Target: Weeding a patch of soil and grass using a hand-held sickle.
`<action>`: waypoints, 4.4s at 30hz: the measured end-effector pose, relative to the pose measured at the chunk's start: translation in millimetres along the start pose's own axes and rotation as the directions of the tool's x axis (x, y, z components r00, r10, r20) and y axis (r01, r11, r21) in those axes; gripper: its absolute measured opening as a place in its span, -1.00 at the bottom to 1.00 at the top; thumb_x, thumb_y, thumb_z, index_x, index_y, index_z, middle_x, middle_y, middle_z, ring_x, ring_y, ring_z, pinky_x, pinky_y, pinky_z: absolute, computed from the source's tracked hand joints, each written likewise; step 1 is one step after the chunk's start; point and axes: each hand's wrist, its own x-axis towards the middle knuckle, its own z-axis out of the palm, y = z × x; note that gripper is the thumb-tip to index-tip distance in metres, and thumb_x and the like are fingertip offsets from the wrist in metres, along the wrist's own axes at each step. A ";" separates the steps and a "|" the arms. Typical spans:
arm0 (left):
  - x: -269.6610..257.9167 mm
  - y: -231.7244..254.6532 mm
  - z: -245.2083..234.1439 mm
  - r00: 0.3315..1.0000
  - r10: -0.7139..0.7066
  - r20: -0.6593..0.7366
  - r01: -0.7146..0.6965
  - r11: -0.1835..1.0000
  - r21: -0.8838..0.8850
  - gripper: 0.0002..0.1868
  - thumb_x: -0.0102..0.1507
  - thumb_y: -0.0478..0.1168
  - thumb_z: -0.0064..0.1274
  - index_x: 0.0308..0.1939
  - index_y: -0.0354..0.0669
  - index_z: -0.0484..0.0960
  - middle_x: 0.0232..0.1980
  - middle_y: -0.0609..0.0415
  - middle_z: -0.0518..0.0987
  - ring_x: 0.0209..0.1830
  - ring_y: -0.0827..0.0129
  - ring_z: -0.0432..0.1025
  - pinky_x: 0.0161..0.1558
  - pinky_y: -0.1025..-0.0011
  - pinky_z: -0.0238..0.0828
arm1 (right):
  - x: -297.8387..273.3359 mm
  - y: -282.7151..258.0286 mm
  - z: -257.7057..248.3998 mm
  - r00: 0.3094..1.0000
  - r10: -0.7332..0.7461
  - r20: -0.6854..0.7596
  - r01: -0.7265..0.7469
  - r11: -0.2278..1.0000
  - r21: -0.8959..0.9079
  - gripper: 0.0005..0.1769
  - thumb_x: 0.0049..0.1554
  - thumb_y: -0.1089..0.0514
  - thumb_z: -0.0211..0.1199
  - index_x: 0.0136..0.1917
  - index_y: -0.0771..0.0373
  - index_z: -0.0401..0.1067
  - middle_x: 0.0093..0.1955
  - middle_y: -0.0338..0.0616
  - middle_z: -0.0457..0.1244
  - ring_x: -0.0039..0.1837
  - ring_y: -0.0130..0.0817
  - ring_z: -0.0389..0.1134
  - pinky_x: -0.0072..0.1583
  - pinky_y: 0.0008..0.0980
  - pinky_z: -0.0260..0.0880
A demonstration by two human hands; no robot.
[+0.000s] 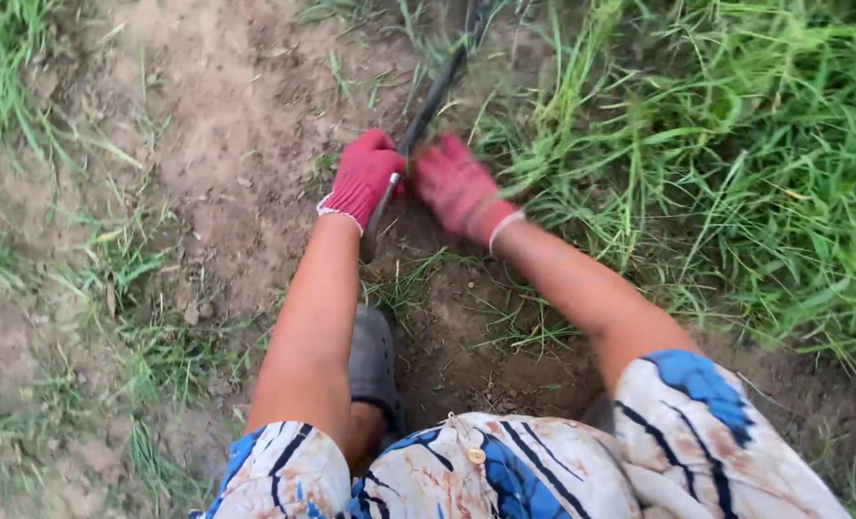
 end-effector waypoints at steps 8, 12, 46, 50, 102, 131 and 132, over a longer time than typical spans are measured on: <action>-63.3 57.9 11.1 0.818 -0.474 0.327 0.569 0.751 -0.335 -0.74 0.07 -0.32 0.14 -0.17 -0.23 0.54 -0.49 -0.05 0.59 -0.60 0.19 0.54 -0.56 0.21 0.50 | -2.6 35.3 6.3 0.937 0.346 0.051 -0.349 0.916 0.199 -0.85 0.17 0.08 0.26 0.01 0.10 0.50 0.05 0.00 0.29 0.10 0.07 0.33 0.03 0.01 0.35; -73.7 74.8 18.5 0.768 -0.557 0.317 0.640 0.636 -0.431 -0.78 0.29 -0.09 0.02 -0.19 -0.18 0.50 -0.56 -0.01 0.48 -0.70 0.18 0.38 -0.64 0.18 0.28 | -4.1 53.7 23.1 0.939 0.328 -0.106 -0.283 0.909 0.307 -0.85 0.14 0.08 0.33 -0.05 0.14 0.46 -0.07 -0.02 0.25 0.00 0.04 0.30 0.03 -0.01 0.36; -241.2 45.2 73.8 0.917 -0.333 0.221 0.252 0.911 0.325 -0.68 0.34 0.01 -0.07 -0.07 -0.15 0.58 -0.01 -0.30 0.59 -0.02 -0.21 0.50 0.00 -0.06 0.43 | 13.7 45.2 -17.4 0.696 0.611 -0.378 -0.453 0.782 0.429 -0.79 0.13 0.25 0.36 0.06 0.20 0.47 0.12 0.06 0.31 0.16 0.10 0.34 0.20 -0.06 0.39; -163.1 21.3 31.8 0.955 -0.293 0.035 0.282 0.941 0.189 -0.75 0.28 -0.09 -0.05 -0.13 -0.19 0.57 -0.19 -0.25 0.61 -0.22 -0.09 0.54 -0.18 0.00 0.46 | 17.7 42.4 -42.8 0.873 0.273 -0.405 -0.361 0.919 -0.158 -0.55 -0.14 -0.12 0.34 0.06 -0.10 0.53 0.18 0.01 0.33 0.10 0.10 0.32 0.13 -0.04 0.37; -157.8 89.8 56.5 0.904 -0.334 -0.268 0.328 0.942 -0.068 -0.38 0.38 -0.02 -0.19 0.54 0.13 0.15 -0.07 -0.31 0.63 -0.24 -0.29 0.53 -0.21 -0.10 0.41 | -44.7 18.2 26.0 0.832 0.550 -0.073 -0.502 0.803 0.321 -0.88 0.01 0.22 0.35 -0.13 0.14 0.51 -0.05 0.00 0.32 0.05 0.11 0.35 0.06 -0.01 0.40; -74.4 99.4 23.5 0.844 -0.534 0.056 0.409 0.573 -0.710 -0.44 0.48 -0.05 -0.23 0.60 0.18 0.26 -0.41 -0.36 0.37 -0.57 0.01 0.32 -0.44 0.02 0.25 | -131.1 107.2 -24.2 0.611 0.766 -0.199 -0.790 0.607 -0.088 -0.61 0.17 -0.01 0.37 0.22 0.14 0.48 0.30 0.15 0.23 0.26 0.23 0.19 0.24 0.10 0.26; -79.8 75.6 53.7 0.844 -0.534 0.048 0.403 0.573 -0.713 -0.44 0.48 -0.05 -0.23 0.60 0.18 0.26 -0.41 -0.36 0.37 -0.57 0.01 0.32 -0.44 0.02 0.25 | -131.3 105.5 -27.2 0.615 0.762 -0.203 -0.786 0.612 -0.086 -0.61 0.17 -0.01 0.37 0.22 0.14 0.48 0.30 0.15 0.23 0.26 0.23 0.19 0.24 0.10 0.26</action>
